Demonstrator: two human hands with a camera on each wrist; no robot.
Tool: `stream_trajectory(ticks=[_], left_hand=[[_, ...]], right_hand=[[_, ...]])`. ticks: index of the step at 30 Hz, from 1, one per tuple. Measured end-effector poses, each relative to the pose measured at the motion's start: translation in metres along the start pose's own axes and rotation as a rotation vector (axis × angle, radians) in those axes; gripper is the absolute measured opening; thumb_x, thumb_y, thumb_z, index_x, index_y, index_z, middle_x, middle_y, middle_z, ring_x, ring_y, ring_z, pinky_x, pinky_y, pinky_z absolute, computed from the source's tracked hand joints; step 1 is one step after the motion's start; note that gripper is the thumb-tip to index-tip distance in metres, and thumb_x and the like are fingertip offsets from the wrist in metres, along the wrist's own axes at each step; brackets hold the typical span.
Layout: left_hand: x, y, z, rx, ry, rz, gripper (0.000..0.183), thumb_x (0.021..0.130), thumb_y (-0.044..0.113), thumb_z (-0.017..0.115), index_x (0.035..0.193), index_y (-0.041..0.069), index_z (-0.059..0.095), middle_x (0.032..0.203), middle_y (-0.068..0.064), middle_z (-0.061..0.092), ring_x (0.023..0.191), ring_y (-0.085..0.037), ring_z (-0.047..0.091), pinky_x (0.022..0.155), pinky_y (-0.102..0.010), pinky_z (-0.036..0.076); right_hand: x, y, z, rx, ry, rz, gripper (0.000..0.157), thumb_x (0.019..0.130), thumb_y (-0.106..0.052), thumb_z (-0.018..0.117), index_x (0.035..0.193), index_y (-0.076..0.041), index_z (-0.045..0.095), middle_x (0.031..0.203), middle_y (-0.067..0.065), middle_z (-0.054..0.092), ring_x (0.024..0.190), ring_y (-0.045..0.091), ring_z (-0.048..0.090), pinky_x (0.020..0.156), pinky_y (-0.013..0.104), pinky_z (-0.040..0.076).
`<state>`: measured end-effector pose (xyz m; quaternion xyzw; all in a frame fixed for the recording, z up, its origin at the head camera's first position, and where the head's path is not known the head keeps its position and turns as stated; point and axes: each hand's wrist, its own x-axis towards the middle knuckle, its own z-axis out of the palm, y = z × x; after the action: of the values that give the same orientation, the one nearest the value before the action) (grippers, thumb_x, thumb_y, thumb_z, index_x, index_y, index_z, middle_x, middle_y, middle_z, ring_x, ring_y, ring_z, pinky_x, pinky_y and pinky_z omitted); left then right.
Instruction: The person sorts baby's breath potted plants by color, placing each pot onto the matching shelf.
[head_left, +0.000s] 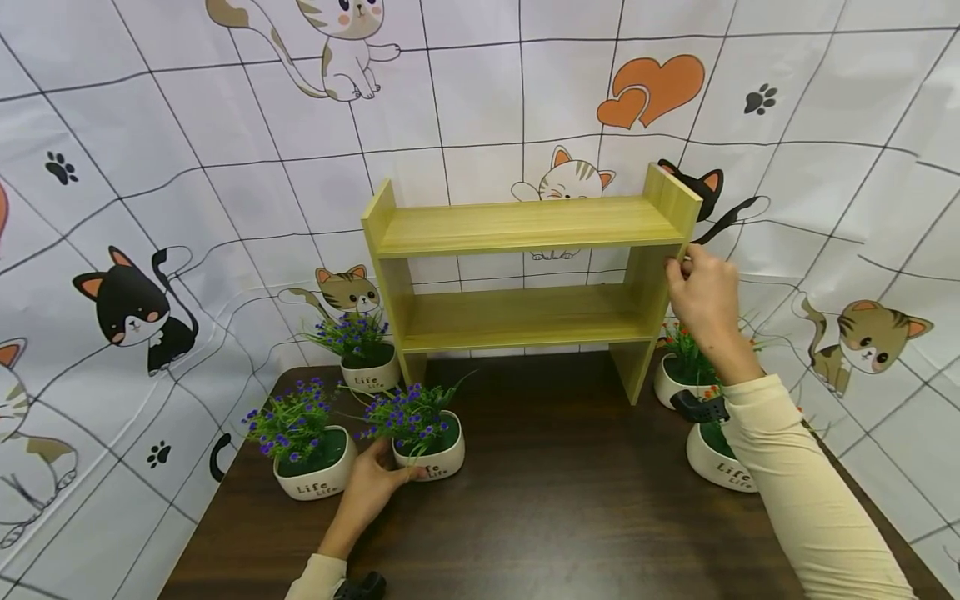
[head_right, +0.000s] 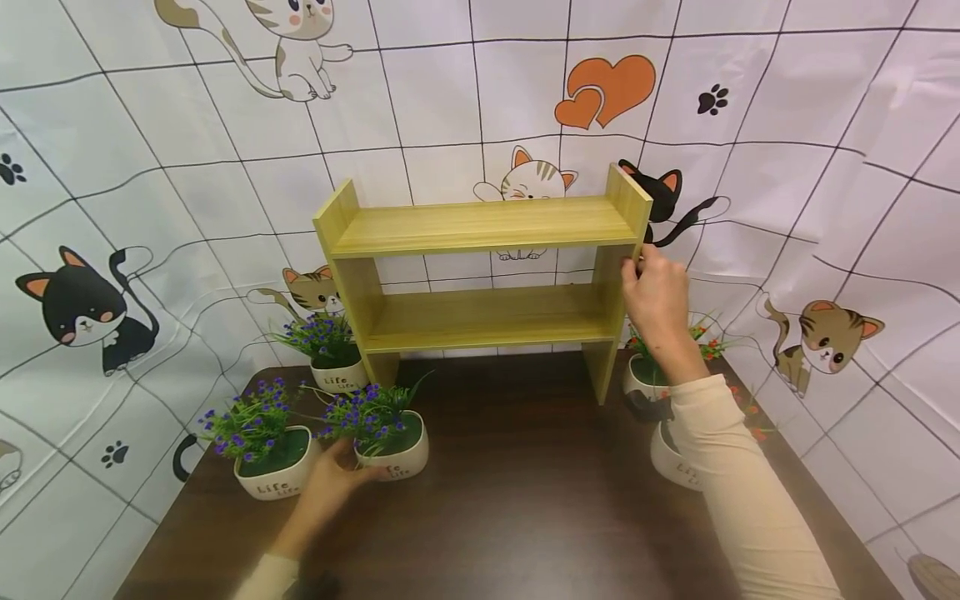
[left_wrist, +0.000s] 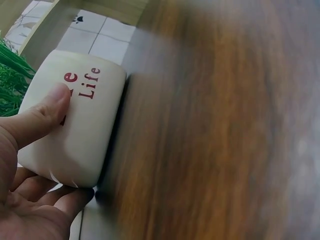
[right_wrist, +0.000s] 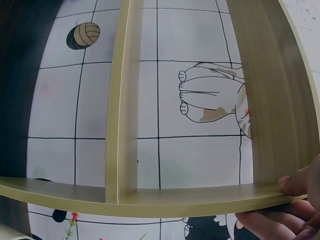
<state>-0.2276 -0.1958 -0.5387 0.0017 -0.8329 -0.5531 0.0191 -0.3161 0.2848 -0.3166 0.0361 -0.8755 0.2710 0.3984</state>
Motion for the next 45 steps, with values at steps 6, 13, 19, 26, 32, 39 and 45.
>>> stream_trajectory(ticks=[6, 13, 19, 26, 32, 39, 45], left_hand=[[-0.004, 0.005, 0.006, 0.062, 0.02, 0.008, 0.088, 0.074, 0.034, 0.099, 0.147, 0.001, 0.062, 0.138, -0.019, 0.071, 0.124, -0.032, 0.071, 0.087, -0.03, 0.06], [-0.006, 0.012, 0.015, 0.049, 0.006, 0.004, 0.095, 0.074, 0.036, 0.099, 0.15, -0.002, 0.057, 0.148, -0.024, 0.063, 0.13, -0.039, 0.067, 0.096, -0.044, 0.062], [-0.005, 0.023, 0.022, 0.061, 0.035, 0.015, 0.096, 0.074, 0.039, 0.099, 0.151, -0.001, 0.058, 0.146, -0.023, 0.065, 0.113, -0.033, 0.075, 0.091, -0.042, 0.063], [-0.004, 0.046, 0.034, 0.053, 0.032, 0.06, 0.093, 0.073, 0.038, 0.1, 0.147, -0.003, 0.061, 0.141, -0.022, 0.069, 0.114, -0.029, 0.073, 0.096, -0.047, 0.061], [0.003, 0.066, 0.045, -0.006, 0.021, 0.11, 0.092, 0.073, 0.037, 0.1, 0.148, 0.0, 0.062, 0.145, -0.018, 0.067, 0.122, -0.031, 0.071, 0.107, -0.056, 0.055], [0.007, 0.09, 0.055, -0.085, -0.005, 0.143, 0.09, 0.073, 0.03, 0.101, 0.147, -0.002, 0.061, 0.133, -0.019, 0.073, 0.098, -0.021, 0.078, 0.088, -0.039, 0.064], [0.01, 0.104, 0.065, -0.149, -0.036, 0.17, 0.086, 0.073, 0.029, 0.101, 0.146, 0.001, 0.064, 0.127, -0.017, 0.076, 0.091, -0.016, 0.079, 0.078, -0.027, 0.062]], right_hand=[[-0.002, 0.001, 0.003, -0.003, 0.014, -0.011, 0.03, 0.105, -0.008, 0.061, 0.119, 0.017, 0.07, 0.073, 0.031, 0.073, 0.057, 0.045, 0.068, 0.048, 0.014, 0.028], [-0.006, 0.003, 0.001, 0.0, 0.005, 0.004, 0.03, 0.105, -0.008, 0.061, 0.118, 0.017, 0.069, 0.073, 0.031, 0.073, 0.056, 0.043, 0.067, 0.045, 0.014, 0.026], [-0.003, 0.002, 0.0, -0.001, 0.013, -0.009, 0.03, 0.105, -0.008, 0.061, 0.118, 0.017, 0.07, 0.076, 0.032, 0.074, 0.058, 0.046, 0.068, 0.047, 0.015, 0.028], [-0.002, 0.0, -0.001, -0.004, -0.002, -0.001, 0.029, 0.105, -0.008, 0.061, 0.116, 0.018, 0.07, 0.07, 0.031, 0.072, 0.054, 0.04, 0.065, 0.043, 0.016, 0.026], [0.0, 0.0, -0.001, -0.006, 0.001, -0.014, 0.029, 0.104, -0.007, 0.061, 0.117, 0.017, 0.07, 0.067, 0.029, 0.071, 0.047, 0.027, 0.057, 0.041, 0.015, 0.025], [0.001, 0.0, 0.0, -0.004, -0.006, -0.007, 0.03, 0.105, -0.007, 0.061, 0.119, 0.017, 0.069, 0.069, 0.03, 0.072, 0.053, 0.038, 0.065, 0.041, 0.016, 0.025], [0.0, 0.0, 0.0, -0.004, -0.006, -0.011, 0.03, 0.105, -0.007, 0.06, 0.118, 0.018, 0.069, 0.068, 0.03, 0.071, 0.053, 0.04, 0.066, 0.042, 0.016, 0.026]])
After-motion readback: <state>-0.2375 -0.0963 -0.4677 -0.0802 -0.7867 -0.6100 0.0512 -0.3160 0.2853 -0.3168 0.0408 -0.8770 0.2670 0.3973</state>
